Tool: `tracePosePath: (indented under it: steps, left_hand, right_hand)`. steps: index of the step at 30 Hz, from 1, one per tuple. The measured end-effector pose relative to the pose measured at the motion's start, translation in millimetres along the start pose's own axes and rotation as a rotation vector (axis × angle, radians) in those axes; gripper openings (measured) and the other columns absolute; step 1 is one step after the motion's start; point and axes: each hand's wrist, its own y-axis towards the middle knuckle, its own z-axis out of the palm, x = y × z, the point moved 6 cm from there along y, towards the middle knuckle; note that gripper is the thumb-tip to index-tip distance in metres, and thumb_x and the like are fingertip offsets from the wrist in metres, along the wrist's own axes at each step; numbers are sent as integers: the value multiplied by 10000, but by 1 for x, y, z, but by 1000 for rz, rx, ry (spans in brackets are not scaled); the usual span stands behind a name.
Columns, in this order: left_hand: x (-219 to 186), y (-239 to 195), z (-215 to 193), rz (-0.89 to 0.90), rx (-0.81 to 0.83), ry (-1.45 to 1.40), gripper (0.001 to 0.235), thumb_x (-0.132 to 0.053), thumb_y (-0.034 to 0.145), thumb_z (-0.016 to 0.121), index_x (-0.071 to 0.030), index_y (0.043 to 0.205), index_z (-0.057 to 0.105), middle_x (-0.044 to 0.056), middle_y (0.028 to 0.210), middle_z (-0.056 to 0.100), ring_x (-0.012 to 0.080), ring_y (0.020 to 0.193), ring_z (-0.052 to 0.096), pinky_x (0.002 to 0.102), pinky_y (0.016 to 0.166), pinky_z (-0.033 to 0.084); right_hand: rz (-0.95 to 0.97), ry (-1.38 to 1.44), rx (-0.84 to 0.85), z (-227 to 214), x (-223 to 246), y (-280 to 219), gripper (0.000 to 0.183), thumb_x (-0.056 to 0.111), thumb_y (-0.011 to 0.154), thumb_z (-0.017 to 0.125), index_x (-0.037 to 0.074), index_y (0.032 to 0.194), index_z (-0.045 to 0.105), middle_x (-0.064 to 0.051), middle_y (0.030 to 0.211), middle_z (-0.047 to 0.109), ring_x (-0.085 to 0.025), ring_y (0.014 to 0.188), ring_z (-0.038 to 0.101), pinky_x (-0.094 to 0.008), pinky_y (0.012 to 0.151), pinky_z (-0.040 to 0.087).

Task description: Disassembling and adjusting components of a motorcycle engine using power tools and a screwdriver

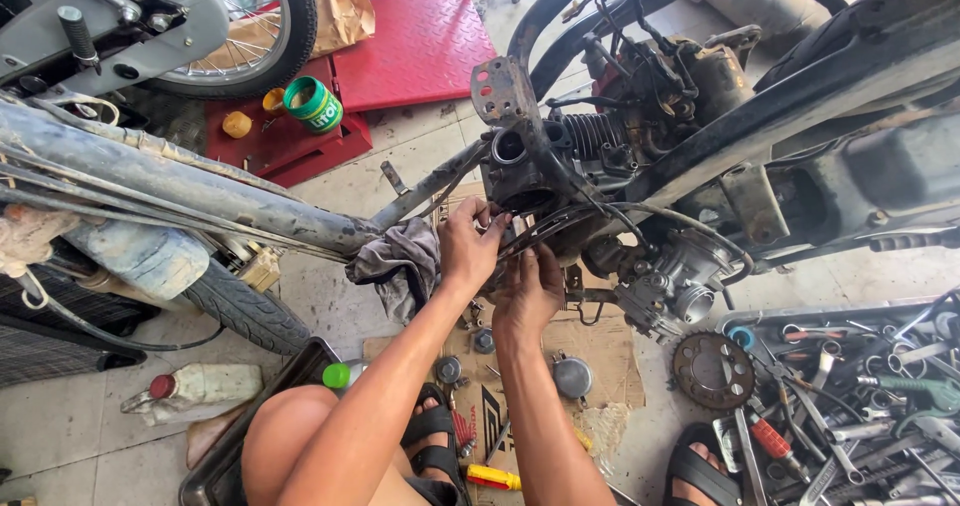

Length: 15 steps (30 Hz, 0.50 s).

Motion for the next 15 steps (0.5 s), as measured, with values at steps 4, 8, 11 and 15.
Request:
tracePosePath:
  steps: [4,8,11,15]
  left_hand:
    - [1,2,1,-47,15,-29,345,-109,809,802,-92,689,479,151,715,707,302,561,728,364,441,493]
    - [3,4,1,-75,22,-67,335,-89,788,813,-89,673,498,92,660,685,188,485,677,287,447,528]
    - [9,6,3,-102,5,3,324,-104,772,840,-99,657,537,88,614,664,205,500,702,289,432,526]
    - [11,6,2,-96,3,-75,344,-51,775,809,-87,648,492,135,762,743,170,470,666,273,437,522]
  right_hand:
    - [-104,16,38,-9,-12,5,110,49,934,752,51,1041,726,-75,943,689,-170,860,704,-301,857,624]
    - [-198,-24,50,-8,-9,6,306,-51,859,759,55,1115,627,-62,965,622,-173,899,660,-333,843,618]
    - [-214,34,53,-12,-13,16,412,-115,804,772,59,1112,560,-52,941,586,-167,864,651,-326,826,626]
    - [-110,28,-2,-5,-14,14,459,-136,765,790,109,1055,533,-7,887,527,-137,802,615,-317,793,631]
